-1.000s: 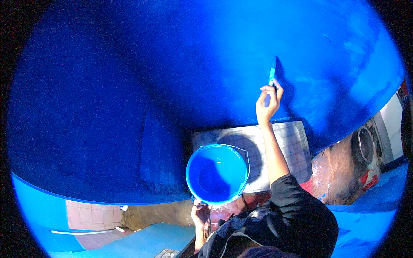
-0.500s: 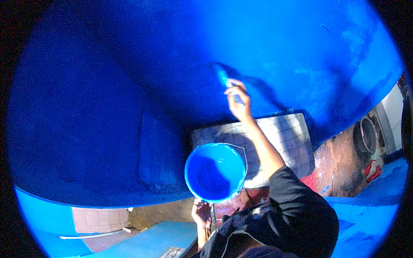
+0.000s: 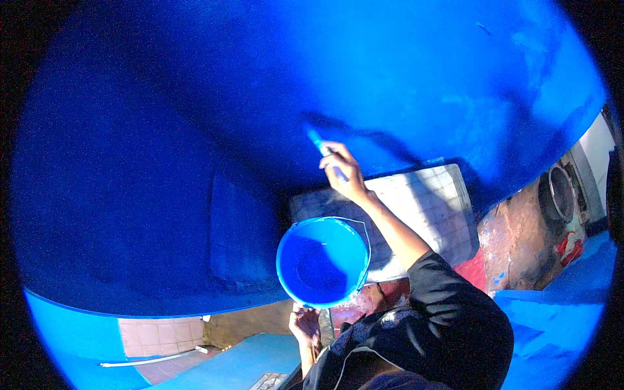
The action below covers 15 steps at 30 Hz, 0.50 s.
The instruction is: The person applies blue paint to the interior walls of a small structure using a brush and dipping it into a bucket of blue paint.
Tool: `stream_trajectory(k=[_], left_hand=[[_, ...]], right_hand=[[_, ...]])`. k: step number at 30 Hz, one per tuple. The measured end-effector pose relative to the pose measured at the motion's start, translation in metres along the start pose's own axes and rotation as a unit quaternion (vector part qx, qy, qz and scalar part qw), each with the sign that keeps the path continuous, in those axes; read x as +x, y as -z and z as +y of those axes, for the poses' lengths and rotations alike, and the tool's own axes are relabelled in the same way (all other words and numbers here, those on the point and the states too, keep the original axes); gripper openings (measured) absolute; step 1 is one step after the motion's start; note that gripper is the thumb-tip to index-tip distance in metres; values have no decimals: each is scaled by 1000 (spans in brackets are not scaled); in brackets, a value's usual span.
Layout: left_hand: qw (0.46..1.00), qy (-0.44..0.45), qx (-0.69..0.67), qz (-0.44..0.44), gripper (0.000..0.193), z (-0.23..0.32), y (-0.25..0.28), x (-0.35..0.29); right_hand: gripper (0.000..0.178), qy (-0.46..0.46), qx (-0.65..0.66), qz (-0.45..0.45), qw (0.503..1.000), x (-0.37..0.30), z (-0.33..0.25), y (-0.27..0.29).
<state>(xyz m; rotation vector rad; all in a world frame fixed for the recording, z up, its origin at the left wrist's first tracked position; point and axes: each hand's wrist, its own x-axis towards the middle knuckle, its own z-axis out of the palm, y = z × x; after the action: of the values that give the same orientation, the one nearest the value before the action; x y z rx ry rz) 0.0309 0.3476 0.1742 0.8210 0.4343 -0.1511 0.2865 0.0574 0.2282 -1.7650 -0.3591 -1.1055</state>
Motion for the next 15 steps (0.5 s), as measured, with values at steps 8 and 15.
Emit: stream_trajectory(k=[8, 15], left_hand=[[999, -26, -14, -12, 24, -11, 7, 9], [999, -36, -24, 2, 26, -22, 16, 12]], right_hand=[[16, -19, -108, 151, 982, -5, 45, 58], [15, -48, -177, 199, 963, -29, 56, 50]])
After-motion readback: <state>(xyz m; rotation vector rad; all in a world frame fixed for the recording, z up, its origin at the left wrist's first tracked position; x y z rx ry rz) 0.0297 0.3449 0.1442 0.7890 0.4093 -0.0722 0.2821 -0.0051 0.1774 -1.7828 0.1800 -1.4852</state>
